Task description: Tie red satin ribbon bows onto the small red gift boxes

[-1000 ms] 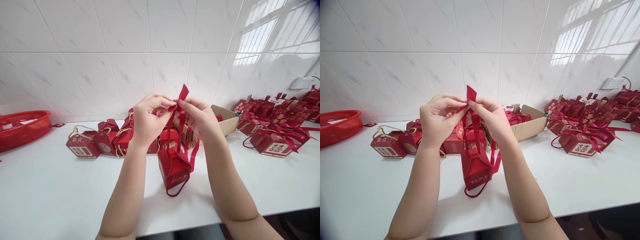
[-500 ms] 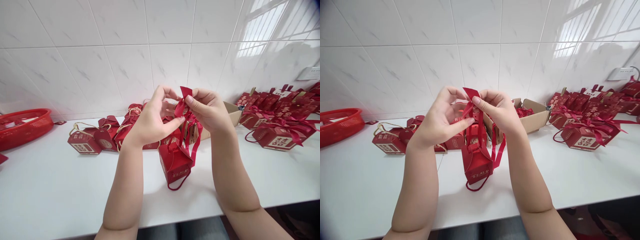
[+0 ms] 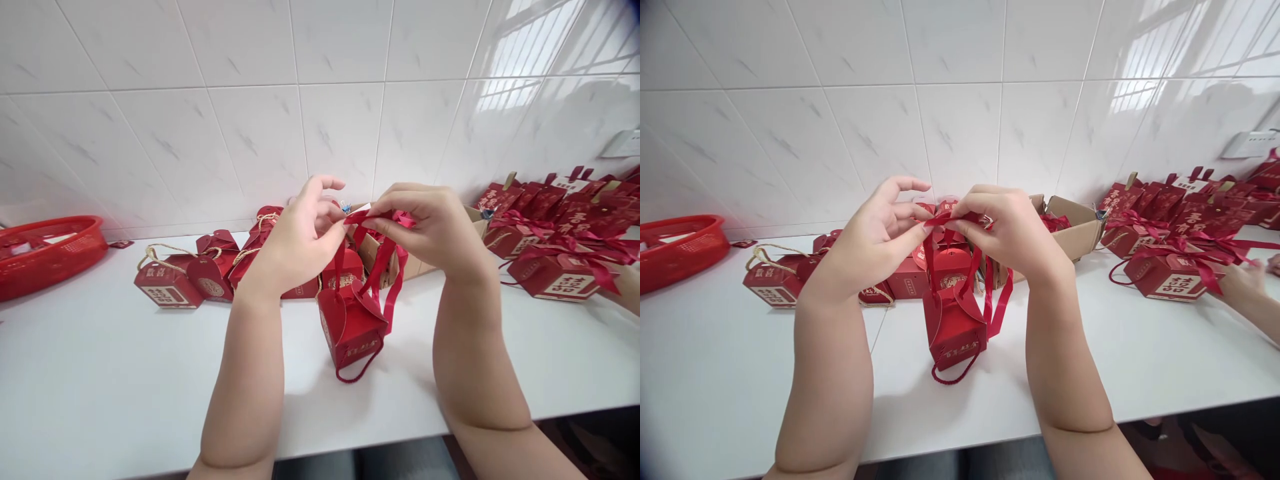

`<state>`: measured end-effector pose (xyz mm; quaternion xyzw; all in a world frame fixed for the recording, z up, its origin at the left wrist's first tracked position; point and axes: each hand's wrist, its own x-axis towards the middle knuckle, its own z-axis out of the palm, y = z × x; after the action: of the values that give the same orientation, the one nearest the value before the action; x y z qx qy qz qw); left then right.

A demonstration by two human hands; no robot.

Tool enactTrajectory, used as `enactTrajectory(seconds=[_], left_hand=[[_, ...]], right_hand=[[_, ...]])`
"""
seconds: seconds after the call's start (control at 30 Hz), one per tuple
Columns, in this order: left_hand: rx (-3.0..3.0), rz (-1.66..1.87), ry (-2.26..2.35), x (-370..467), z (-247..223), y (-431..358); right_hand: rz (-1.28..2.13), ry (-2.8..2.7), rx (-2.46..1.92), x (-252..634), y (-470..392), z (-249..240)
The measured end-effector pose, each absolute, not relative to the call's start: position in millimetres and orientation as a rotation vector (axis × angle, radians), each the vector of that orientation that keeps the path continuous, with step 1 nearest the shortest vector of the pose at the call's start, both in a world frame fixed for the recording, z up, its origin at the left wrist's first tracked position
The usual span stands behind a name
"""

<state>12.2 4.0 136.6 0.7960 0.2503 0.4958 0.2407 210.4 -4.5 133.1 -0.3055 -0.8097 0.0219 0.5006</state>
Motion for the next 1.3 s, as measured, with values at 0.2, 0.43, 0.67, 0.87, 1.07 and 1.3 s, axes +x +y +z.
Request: enactTrajectory(seconds=[0.2,0.43,0.67,0.87,1.07,1.3], left_hand=[[2.089,1.408,0.707,14,137,1],[2.013,1.384,0.747,18,134,7],[2.05,1.568,0.759,24,135,8],[2.225,1.652,0.774,26,134,1],[2.408,1.695,0.812,18,137,-1],[2.726,1.593,1.046,9,145,-17]], right_hand=[[-0.018,-1.889,-0.717,203,1,131],[0.034,-1.824,-0.719,199,0,130],[0.327,-1.757,-0.651,191,-2,129],[0.662,-1.523,-0.624,187,-1,127],[0.772,-1.454,-0.684,186,-5,125],[0.751,-1.171,-0.726,186,-12,105]])
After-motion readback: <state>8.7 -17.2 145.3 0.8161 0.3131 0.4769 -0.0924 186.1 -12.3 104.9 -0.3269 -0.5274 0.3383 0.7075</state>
